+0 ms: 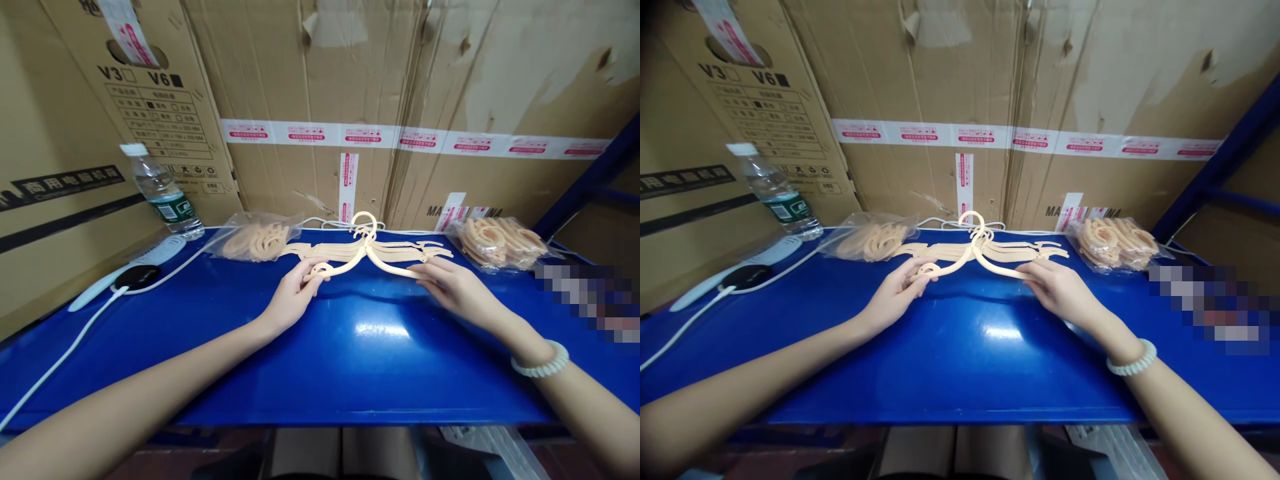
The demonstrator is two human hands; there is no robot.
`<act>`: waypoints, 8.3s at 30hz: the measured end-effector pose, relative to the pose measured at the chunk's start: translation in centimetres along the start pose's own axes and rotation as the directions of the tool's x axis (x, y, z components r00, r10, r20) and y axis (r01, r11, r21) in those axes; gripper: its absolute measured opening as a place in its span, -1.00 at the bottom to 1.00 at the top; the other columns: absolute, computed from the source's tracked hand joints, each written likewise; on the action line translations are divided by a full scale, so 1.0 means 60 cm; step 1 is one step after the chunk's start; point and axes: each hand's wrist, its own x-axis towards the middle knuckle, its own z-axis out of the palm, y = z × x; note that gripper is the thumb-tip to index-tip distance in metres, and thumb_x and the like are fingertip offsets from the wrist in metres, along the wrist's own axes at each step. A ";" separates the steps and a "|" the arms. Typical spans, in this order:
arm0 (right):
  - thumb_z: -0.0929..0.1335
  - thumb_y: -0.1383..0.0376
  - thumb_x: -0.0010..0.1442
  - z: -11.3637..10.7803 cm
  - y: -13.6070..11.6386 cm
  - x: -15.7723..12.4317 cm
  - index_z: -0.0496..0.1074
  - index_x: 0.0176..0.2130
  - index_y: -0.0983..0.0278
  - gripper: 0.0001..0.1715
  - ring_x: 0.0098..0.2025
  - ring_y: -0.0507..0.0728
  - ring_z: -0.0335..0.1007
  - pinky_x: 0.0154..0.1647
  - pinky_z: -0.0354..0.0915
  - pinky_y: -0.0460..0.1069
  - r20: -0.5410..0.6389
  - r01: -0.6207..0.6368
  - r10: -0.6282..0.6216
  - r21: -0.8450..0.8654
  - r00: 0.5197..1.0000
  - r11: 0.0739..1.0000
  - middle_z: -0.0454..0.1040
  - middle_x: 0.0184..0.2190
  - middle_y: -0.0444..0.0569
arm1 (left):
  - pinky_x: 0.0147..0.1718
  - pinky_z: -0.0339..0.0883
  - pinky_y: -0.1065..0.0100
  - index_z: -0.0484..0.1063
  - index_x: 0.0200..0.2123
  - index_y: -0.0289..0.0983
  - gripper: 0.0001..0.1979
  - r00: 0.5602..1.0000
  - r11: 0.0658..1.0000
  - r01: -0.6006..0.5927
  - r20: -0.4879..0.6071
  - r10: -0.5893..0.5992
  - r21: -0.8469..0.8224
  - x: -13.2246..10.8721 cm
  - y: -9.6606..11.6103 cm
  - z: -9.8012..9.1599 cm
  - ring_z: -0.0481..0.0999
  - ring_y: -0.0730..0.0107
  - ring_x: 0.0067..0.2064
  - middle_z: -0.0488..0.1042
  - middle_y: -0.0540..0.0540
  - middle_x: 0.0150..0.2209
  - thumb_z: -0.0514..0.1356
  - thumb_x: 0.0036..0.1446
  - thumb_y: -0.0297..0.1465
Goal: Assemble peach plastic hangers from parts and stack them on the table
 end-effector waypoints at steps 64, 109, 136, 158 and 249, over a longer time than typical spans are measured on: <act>0.42 0.12 0.30 0.032 -0.110 0.023 0.44 0.22 0.11 -0.47 0.33 0.29 0.26 0.25 0.33 0.21 0.242 -0.241 0.078 0.773 0.967 0.586 0.32 0.31 0.08 | -0.03 0.55 0.19 0.36 0.19 -0.20 -0.50 0.980 0.966 -0.006 0.189 0.056 -0.260 -0.036 0.057 0.045 0.56 0.15 0.06 0.47 -0.23 0.17 0.28 0.18 -0.39; 0.27 0.33 0.41 0.045 -0.107 0.015 0.47 -0.02 0.23 -0.78 0.04 0.23 0.33 0.11 0.35 0.20 0.101 0.098 -0.135 0.309 0.986 0.946 0.52 -0.10 0.06 | 0.04 0.36 0.00 0.37 -0.11 -0.22 -0.76 0.936 0.789 -0.326 0.296 0.191 0.522 -0.049 0.049 0.038 0.46 0.05 0.05 0.48 -0.18 -0.02 0.25 0.17 -0.32; 0.28 0.23 0.42 0.038 -0.095 0.013 0.37 0.11 0.19 -0.70 0.19 0.19 0.27 0.26 0.23 0.16 0.231 0.047 -0.140 0.368 0.963 0.928 0.40 0.14 0.08 | 0.10 0.29 0.09 0.36 -0.03 -0.20 -0.79 0.935 0.819 -0.333 0.276 0.222 0.468 -0.034 0.026 0.022 0.43 0.11 0.10 0.47 -0.17 0.05 0.18 0.26 -0.35; 0.24 0.04 0.43 0.033 -0.049 0.009 0.20 -0.39 0.22 -0.58 -0.41 0.07 0.19 -0.35 0.17 -0.02 0.226 -0.151 0.087 0.287 0.970 0.946 0.32 -0.43 -0.10 | -0.35 0.28 0.38 0.27 -0.40 -0.24 -0.72 0.995 0.996 0.076 0.056 -0.078 0.038 -0.012 0.021 0.012 0.40 0.42 -0.39 0.37 0.04 -0.46 0.18 0.22 -0.17; 0.21 0.09 0.39 0.048 0.070 -0.006 0.23 0.31 0.42 -0.34 0.38 0.43 0.12 0.36 0.12 0.36 0.097 -0.178 0.190 -0.123 0.977 0.976 0.26 0.31 0.35 | -0.14 0.44 0.22 0.46 -0.35 -0.26 -0.85 0.999 0.998 0.051 0.018 -0.050 -0.032 -0.007 0.009 0.009 0.54 0.33 -0.23 0.50 -0.11 -0.17 0.26 0.00 -0.31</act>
